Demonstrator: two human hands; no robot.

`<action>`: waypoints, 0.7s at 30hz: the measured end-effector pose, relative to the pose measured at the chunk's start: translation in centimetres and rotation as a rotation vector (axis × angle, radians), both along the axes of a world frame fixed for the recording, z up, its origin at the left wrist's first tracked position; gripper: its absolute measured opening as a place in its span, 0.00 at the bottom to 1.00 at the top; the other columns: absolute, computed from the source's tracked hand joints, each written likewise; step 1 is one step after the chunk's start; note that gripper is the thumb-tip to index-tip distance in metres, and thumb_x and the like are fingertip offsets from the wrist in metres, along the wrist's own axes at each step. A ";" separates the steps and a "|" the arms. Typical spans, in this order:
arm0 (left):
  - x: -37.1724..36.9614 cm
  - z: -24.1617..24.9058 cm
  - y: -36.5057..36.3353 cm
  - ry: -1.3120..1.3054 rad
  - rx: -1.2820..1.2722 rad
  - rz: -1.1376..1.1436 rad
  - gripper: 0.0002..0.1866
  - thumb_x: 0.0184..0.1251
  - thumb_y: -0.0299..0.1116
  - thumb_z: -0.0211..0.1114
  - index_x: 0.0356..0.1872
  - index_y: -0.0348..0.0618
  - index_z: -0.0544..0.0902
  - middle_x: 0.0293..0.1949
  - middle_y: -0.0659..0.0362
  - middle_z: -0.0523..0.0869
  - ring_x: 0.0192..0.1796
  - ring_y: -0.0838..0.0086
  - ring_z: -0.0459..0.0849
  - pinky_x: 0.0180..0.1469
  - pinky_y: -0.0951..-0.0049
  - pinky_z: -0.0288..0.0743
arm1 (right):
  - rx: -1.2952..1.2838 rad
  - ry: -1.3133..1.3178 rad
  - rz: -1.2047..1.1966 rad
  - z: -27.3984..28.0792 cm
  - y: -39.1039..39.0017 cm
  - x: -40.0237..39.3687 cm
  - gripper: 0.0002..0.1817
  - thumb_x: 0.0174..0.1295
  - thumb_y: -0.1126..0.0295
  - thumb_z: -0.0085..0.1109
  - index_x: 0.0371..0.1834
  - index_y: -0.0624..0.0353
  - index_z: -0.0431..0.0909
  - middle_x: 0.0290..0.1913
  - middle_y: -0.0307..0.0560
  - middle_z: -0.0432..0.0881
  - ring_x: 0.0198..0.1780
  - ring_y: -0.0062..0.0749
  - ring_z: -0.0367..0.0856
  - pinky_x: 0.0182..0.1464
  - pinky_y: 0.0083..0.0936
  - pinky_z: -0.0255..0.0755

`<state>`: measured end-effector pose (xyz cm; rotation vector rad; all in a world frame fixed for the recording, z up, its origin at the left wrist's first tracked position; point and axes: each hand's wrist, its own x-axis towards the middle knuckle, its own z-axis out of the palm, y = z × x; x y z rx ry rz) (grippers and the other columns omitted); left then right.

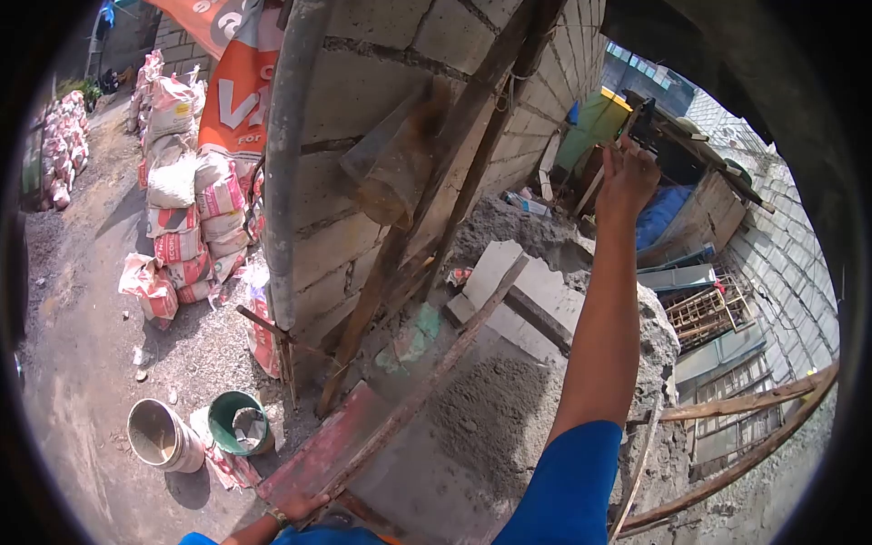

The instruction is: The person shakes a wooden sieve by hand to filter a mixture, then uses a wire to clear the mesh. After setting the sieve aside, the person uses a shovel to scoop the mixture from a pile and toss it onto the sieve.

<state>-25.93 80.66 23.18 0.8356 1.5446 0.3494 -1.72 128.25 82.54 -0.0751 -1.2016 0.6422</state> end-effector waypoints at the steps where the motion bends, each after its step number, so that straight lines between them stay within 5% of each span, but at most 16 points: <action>1: -0.1 -1.7 0.0 -0.002 -0.001 -0.001 0.51 0.58 0.78 0.47 0.51 0.29 0.82 0.51 0.34 0.82 0.57 0.48 0.81 0.60 0.54 0.71 | -0.001 0.005 0.000 -0.3 0.6 0.3 0.12 0.69 0.74 0.50 0.50 0.63 0.59 0.57 0.62 0.74 0.55 0.48 0.80 0.58 0.40 0.79; 3: -0.5 -6.3 0.2 0.185 0.131 -0.117 0.43 0.63 0.74 0.45 0.50 0.40 0.84 0.39 0.44 0.87 0.45 0.55 0.86 0.51 0.58 0.75 | -0.001 0.011 -0.002 -0.6 0.9 0.4 0.13 0.69 0.74 0.51 0.50 0.63 0.59 0.57 0.62 0.74 0.55 0.48 0.80 0.58 0.40 0.78; 9: -0.8 -9.6 0.5 0.155 0.149 -0.108 0.46 0.63 0.75 0.43 0.52 0.38 0.83 0.43 0.39 0.86 0.50 0.51 0.85 0.55 0.56 0.74 | 0.019 -0.013 0.042 -0.2 0.3 0.5 0.14 0.68 0.75 0.52 0.52 0.61 0.59 0.58 0.62 0.74 0.54 0.49 0.80 0.57 0.40 0.78; 12: -0.9 -3.0 1.0 0.130 0.019 -0.084 0.55 0.55 0.81 0.45 0.56 0.31 0.79 0.57 0.35 0.79 0.64 0.45 0.75 0.66 0.56 0.65 | 0.018 -0.052 0.012 0.8 -0.8 0.2 0.14 0.68 0.75 0.51 0.52 0.59 0.60 0.57 0.60 0.74 0.55 0.49 0.80 0.57 0.40 0.78; 16: -0.1 -9.9 1.1 0.215 0.211 -0.079 0.48 0.62 0.75 0.44 0.54 0.34 0.81 0.45 0.37 0.85 0.53 0.49 0.83 0.57 0.55 0.72 | 0.012 -0.010 0.025 1.4 0.0 0.3 0.14 0.68 0.75 0.51 0.51 0.58 0.59 0.56 0.58 0.74 0.53 0.47 0.80 0.57 0.40 0.77; 18: -0.4 -10.6 1.0 0.025 0.050 -0.031 0.59 0.53 0.82 0.47 0.65 0.27 0.70 0.65 0.34 0.70 0.71 0.46 0.66 0.72 0.59 0.57 | -0.031 -0.019 0.011 0.7 0.6 0.5 0.14 0.67 0.74 0.52 0.51 0.57 0.60 0.56 0.57 0.75 0.53 0.47 0.80 0.57 0.40 0.77; 21: -0.6 -9.4 1.2 0.040 0.081 -0.015 0.60 0.53 0.81 0.48 0.64 0.24 0.70 0.65 0.34 0.70 0.71 0.46 0.66 0.72 0.59 0.57 | -0.071 -0.014 -0.043 -0.6 0.0 0.2 0.15 0.67 0.73 0.53 0.52 0.57 0.60 0.56 0.55 0.75 0.52 0.45 0.81 0.56 0.39 0.77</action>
